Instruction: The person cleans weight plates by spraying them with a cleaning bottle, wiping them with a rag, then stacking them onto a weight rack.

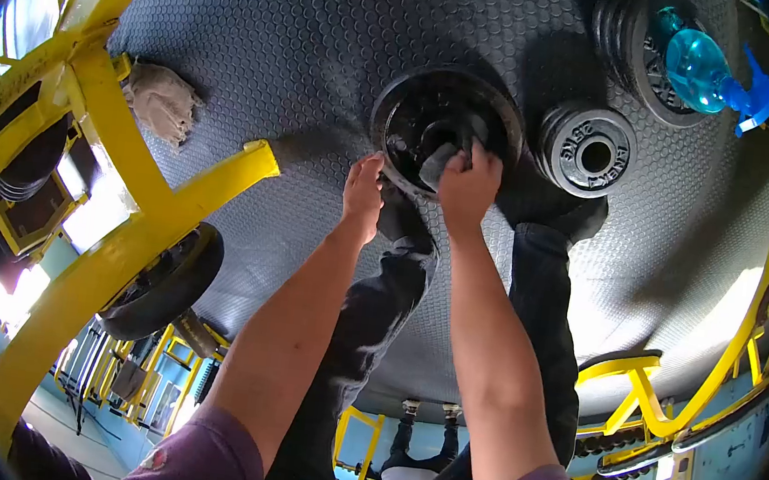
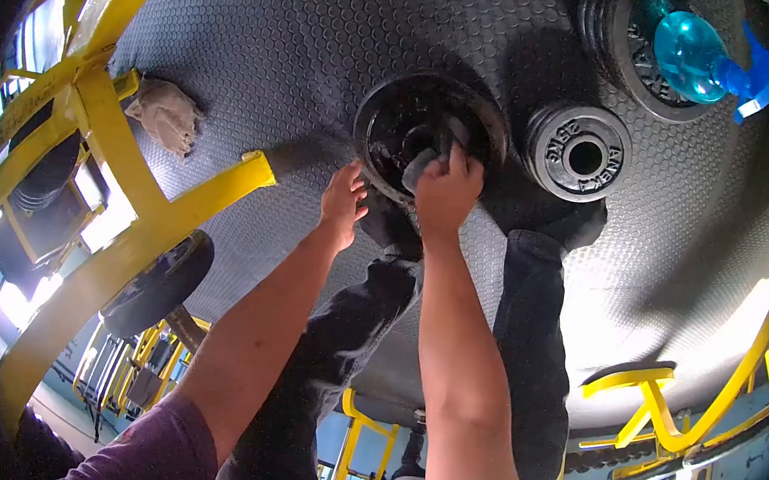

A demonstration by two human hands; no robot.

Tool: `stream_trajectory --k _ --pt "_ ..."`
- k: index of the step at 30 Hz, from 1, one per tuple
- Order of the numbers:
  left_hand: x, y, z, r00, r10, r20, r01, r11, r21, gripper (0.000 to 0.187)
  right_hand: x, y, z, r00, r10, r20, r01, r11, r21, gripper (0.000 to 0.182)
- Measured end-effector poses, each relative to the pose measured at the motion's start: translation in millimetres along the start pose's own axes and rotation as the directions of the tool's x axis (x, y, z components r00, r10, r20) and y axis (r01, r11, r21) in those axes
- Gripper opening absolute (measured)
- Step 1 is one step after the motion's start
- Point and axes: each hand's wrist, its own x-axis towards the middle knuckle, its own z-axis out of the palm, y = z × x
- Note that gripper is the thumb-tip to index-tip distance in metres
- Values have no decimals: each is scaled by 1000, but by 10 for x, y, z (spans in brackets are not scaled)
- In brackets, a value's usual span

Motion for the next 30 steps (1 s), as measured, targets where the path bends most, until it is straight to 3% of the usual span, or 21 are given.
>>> stream_trajectory --k 1,2,4,6,8,9,11,12,13,14,15,16,17,18,22,23,24,25,26,28,30 --pt "13 13 -19 1000 14 8 -14 1000 27 68 -5 2 -52 968 247 45 -247 969 10 31" --pt "35 22 -26 1000 24 10 -24 999 21 68 34 31 -105 970 238 39 -239 971 16 31" --pt "71 24 -54 997 82 -3 -82 997 -17 67 162 39 -270 959 112 -260 -83 989 120 33" --pt "91 59 -43 996 89 -10 -89 996 -23 68 495 118 -194 966 51 -252 -25 994 106 43" --pt "122 99 8 996 89 -7 -89 996 -17 68 659 -334 -79 996 68 -66 -85 949 -305 58" --pt "147 109 28 995 100 -19 -101 994 -49 67 677 -446 23 996 -92 3 85 912 -401 66" --pt "250 109 45 994 109 -33 -111 991 -78 65 614 -754 160 919 -296 260 383 830 -405 66" --pt "325 106 21 995 78 -61 -86 986 -142 63 537 -866 238 829 -423 365 524 815 -246 61" --pt "386 96 -38 995 47 -86 -63 977 -203 62 354 -899 397 718 -511 472 674 680 -289 57" --pt "542 42 -200 992 100 80 -67 937 -343 60 180 -873 536 589 -569 573 799 515 -310 53" --pt "495 125 -190 991 110 80 -76 936 -344 60 55 -880 502 528 -499 687 805 552 -217 46" --pt "391 226 -185 978 143 -151 -190 913 -362 48 -115 -875 450 444 -428 787 794 595 -125 39" --pt "277 325 -200 914 162 -373 -301 886 -353 39 -307 -672 505 494 -526 692 776 626 -78 34" --pt "145 406 -240 930 199 -310 -288 918 -272 45 -499 -368 547 538 -606 586 759 650 -24 31" --pt "108 387 -287 940 229 -252 -272 951 -150 57 -727 558 48 431 -633 643 808 588 38 21" --pt "157 336 -296 958 189 -217 -225 962 -155 61 -750 816 -1 537 -561 630 719 695 6 15" --pt "208 258 -315 972 146 -186 -176 972 -158 66 -558 817 -273 508 -560 655 750 661 -17 11" --pt "273 153 -323 973 134 -189 -166 972 -166 66 -421 747 -477 663 -467 585 633 767 -104 7" --pt "354 33 -299 977 130 -168 -147 985 -93 68 -316 914 -529 690 -402 602 607 774 -179 6" --pt "334 -135 -177 989 107 -107 -110 994 -24 70 -55 1088 -468 865 -380 327 470 841 -269 17" --pt "334 -226 -87 994 74 -81 -74 997 2 71 414 543 -573 841 -514 169 540 816 -206 32"
